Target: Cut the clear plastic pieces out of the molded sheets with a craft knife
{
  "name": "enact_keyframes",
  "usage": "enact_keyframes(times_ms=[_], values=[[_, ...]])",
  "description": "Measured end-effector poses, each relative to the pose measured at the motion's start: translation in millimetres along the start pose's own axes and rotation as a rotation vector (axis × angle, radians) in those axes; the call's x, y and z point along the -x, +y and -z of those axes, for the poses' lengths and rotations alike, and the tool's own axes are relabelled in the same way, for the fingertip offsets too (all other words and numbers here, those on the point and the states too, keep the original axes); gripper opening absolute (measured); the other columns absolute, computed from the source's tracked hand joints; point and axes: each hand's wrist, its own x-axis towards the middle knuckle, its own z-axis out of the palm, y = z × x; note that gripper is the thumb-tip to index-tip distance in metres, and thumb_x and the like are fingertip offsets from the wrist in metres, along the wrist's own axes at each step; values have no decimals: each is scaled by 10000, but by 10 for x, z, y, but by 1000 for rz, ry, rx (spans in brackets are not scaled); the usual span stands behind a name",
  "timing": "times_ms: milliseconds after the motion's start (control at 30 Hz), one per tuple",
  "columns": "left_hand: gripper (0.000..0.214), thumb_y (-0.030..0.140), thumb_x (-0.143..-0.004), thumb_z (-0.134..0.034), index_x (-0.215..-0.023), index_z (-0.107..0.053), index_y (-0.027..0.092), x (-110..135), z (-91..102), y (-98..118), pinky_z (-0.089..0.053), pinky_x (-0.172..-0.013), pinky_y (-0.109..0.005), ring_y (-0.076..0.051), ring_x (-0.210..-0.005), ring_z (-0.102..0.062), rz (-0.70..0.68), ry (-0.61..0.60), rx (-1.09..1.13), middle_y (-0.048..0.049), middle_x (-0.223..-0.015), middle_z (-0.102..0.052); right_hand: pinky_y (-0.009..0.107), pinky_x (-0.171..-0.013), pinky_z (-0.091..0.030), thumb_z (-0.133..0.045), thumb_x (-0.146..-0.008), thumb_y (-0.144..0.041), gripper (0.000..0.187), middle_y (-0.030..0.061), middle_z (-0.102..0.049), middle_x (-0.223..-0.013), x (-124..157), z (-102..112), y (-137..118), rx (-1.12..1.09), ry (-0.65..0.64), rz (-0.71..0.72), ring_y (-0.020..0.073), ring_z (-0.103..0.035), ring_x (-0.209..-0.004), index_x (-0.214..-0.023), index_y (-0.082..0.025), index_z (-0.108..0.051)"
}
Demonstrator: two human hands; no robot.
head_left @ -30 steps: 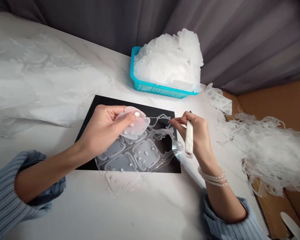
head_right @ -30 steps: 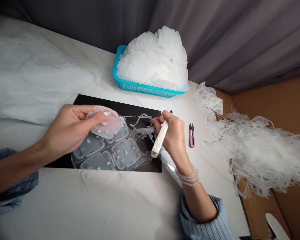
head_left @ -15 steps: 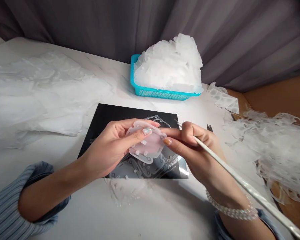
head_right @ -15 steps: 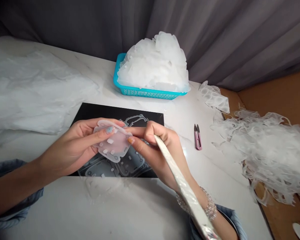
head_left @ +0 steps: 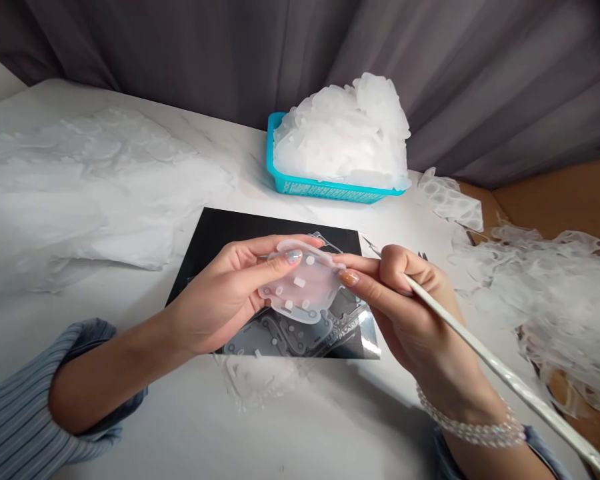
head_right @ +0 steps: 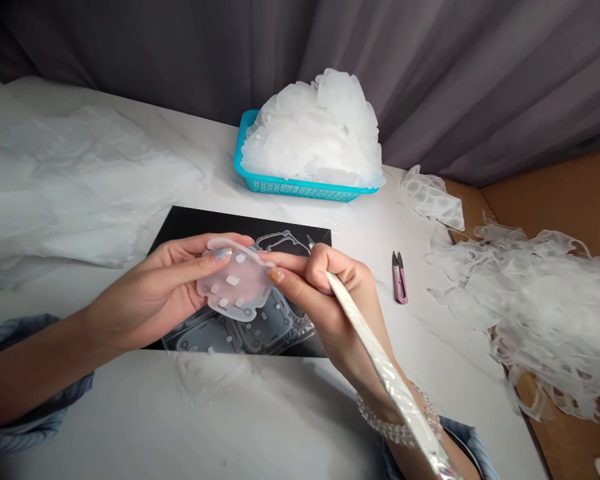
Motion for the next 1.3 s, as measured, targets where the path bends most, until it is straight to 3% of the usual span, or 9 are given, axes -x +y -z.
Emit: enact_keyframes(times_ms=[333,467,533,633,733,833,933,1133,1300], values=[[150,254,-901,-660,-992,-779,254,12,-37,36,-564,-748,-264,-156,-842,-686,2,19,-12,-12,-913,-748,351,-810,-568,-750,-809,-148,480,-15,-787,-945,-30,45,68,67,25,49,216,-735,-931,-591,-226,-329],[191,229,-904,-648,-1060,-754,262,12,-36,53,-573,-744,-268,-169,-858,-706,12,57,-2,-15,-916,-760,456,-904,-569,-702,-842,-186,431,19,-768,-1075,-6,52,34,257,94,215,273,-697,-1080,-613,-245,-341],[236,202,-908,-634,-1116,-726,266,6,-31,69,-567,-717,-245,-161,-845,-713,17,101,8,-20,-931,-765,508,-965,-540,-697,-832,-177,403,25,-742,-1160,10,47,1,401,24,343,300,-641,-1187,-609,-252,-371],[251,176,-903,-623,-1134,-704,231,-4,-30,92,-562,-695,-237,-160,-834,-712,26,163,10,-42,-968,-757,574,-1089,-432,-731,-785,-144,346,7,-726,-1196,17,33,22,602,-229,478,314,-575,-1278,-608,-257,-456],[230,150,-896,-599,-1099,-704,176,-7,-34,101,-575,-722,-275,-183,-873,-704,62,201,16,-78,-1009,-746,567,-1135,-377,-687,-822,-129,342,-10,-761,-1091,-1,26,150,657,-285,527,280,-666,-1146,-583,-240,-468],[201,222,-905,-613,-1073,-705,159,-11,-19,93,-582,-840,-359,-243,-1068,-660,46,211,16,-104,-1102,-726,441,-927,-554,-661,-870,-184,431,-3,-765,-887,-47,44,272,516,-61,373,209,-724,-852,-554,-214,-371],[260,354,-899,-647,-1089,-707,186,-19,18,87,-560,-916,-407,-282,-1187,-603,-18,161,-71,-100,-1233,-687,282,-681,-577,-736,-830,-280,512,-20,-671,-694,-116,74,288,251,74,130,129,-634,-656,-572,-210,-299],[443,278,-831,-743,-1258,-636,231,-19,65,93,-580,-847,-357,-233,-987,-706,16,212,-248,-86,-1173,-723,177,-604,-549,-796,-758,-264,568,-53,-488,-580,-165,69,187,2,47,-36,74,-531,-584,-560,-203,-268],[358,237,-840,-725,-1193,-692,192,-5,42,104,-588,-863,-334,-225,-994,-713,-2,203,-239,-93,-1134,-743,191,-587,-561,-807,-738,-278,561,-46,-475,-578,-149,77,188,1,70,-63,92,-544,-585,-552,-213,-282]])
